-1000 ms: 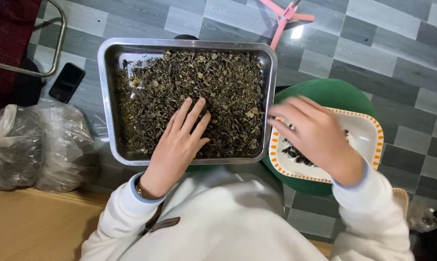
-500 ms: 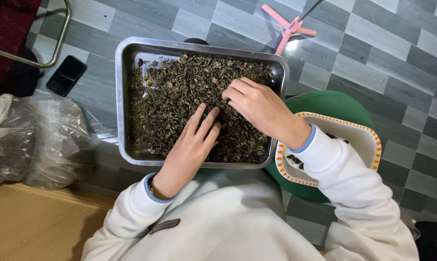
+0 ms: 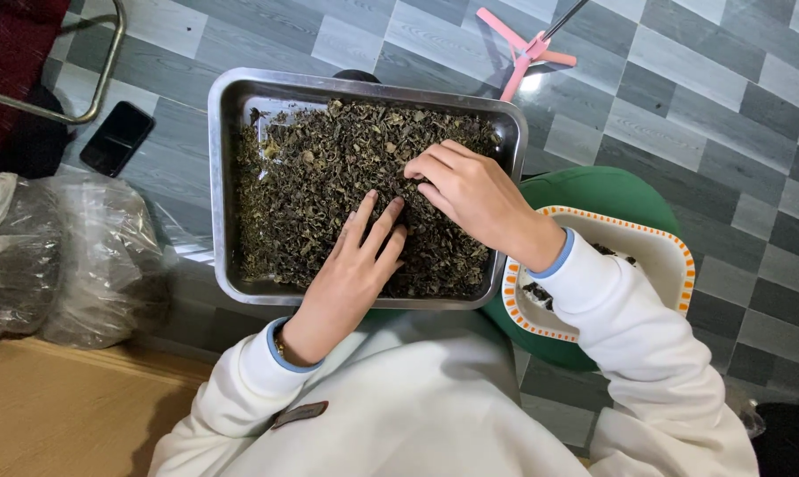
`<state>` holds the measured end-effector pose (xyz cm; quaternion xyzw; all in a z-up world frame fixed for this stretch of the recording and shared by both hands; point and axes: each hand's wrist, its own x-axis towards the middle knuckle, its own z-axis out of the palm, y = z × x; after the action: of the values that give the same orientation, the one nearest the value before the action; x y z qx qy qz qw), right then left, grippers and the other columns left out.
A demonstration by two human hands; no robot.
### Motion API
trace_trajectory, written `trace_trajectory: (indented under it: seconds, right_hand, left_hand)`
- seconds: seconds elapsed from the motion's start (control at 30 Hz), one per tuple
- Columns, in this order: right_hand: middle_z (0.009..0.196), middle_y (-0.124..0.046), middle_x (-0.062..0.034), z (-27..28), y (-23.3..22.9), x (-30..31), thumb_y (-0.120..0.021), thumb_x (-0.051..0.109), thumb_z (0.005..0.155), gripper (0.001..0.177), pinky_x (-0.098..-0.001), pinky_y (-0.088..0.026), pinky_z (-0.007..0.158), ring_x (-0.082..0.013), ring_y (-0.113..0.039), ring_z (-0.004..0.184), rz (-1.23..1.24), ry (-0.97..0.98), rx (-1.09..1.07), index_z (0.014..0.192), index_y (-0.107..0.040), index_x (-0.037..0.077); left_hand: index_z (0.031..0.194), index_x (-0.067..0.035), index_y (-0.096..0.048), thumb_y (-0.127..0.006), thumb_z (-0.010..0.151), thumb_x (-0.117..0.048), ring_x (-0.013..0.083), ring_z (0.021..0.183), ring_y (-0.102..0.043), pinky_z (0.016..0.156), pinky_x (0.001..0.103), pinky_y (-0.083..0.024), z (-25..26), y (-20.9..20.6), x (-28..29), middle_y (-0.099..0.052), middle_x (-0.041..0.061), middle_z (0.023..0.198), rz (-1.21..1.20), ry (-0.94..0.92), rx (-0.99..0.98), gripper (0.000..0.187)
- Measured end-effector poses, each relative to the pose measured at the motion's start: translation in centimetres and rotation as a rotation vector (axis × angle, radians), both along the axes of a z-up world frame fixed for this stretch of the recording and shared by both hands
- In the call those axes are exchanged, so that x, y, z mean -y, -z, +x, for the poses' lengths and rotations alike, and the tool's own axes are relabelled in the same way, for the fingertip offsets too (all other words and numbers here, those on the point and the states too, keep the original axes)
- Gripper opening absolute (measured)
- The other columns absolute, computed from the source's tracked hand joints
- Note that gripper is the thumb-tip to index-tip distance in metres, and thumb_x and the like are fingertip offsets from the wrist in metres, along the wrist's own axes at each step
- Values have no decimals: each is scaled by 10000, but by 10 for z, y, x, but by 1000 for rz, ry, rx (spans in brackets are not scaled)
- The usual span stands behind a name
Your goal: Manually sorting dried tea leaves by picking through them in a large tray and placing selected pieces into a bowl.
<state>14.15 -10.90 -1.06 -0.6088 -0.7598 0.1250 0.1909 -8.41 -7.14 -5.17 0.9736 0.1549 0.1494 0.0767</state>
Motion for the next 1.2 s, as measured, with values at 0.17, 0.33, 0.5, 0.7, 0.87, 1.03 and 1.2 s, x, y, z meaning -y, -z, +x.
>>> trace_trajectory:
  seconds: [0.17,0.33,0.5,0.7,0.87,1.03,1.2]
  right_hand:
    - [938,-678,-106,0,-1,0,-681,-30,943,144,-388,-597,816,-273,-661,938,17,-4,-13,1074,-670,30]
    - [918,-675,-101,5,1,1,-691,-37,936,120,-375,-584,774,-250,-657,885,17,2,-101,1027,-661,35]
    - [896,-677,-89,8,-2,7,-679,-41,930,114,-335,-569,675,-217,-653,819,-52,49,-326,1003,-673,47]
    - [955,-689,-120,8,-24,14,-608,-59,959,155,-337,-557,701,-203,-629,840,-162,106,-530,1043,-717,13]
    - [1004,-698,-147,13,-49,45,-583,-12,985,171,-404,-577,813,-262,-688,919,-160,151,-444,1086,-719,14]
    - [1059,-687,-106,19,-57,131,-679,-5,921,131,-368,-546,800,-249,-673,913,-55,328,-117,1043,-724,12]
    - [1142,-695,-64,22,-45,192,-686,-6,870,214,-348,-518,829,-235,-672,913,-155,544,65,1083,-702,4]
  left_hand:
    - [1282,-33,-598,-677,978,-232,458,1455,-411,1108,519,-454,0,0,0,-481,210,1508,-29,-1,-3,372]
    - [1282,-31,-593,-675,981,-235,455,1461,-404,1110,522,-450,1,0,0,-475,209,1513,-44,2,0,373]
    - [1280,-38,-592,-692,967,-257,451,1460,-408,1112,515,-450,1,3,0,-475,206,1519,2,3,2,394]
    - [1267,-63,-606,-701,961,-276,438,1454,-426,1110,501,-449,3,3,1,-503,189,1499,32,-8,0,385]
    - [1260,-11,-624,-741,938,-221,488,1436,-419,1062,540,-478,5,3,3,-496,232,1501,-30,8,37,402]
    - [1261,-8,-597,-724,935,-221,464,1481,-341,1141,544,-415,5,11,4,-441,203,1545,-138,5,58,409]
    - [1245,5,-551,-729,902,-195,442,1502,-307,1194,540,-384,6,7,5,-400,177,1574,-171,-19,76,436]
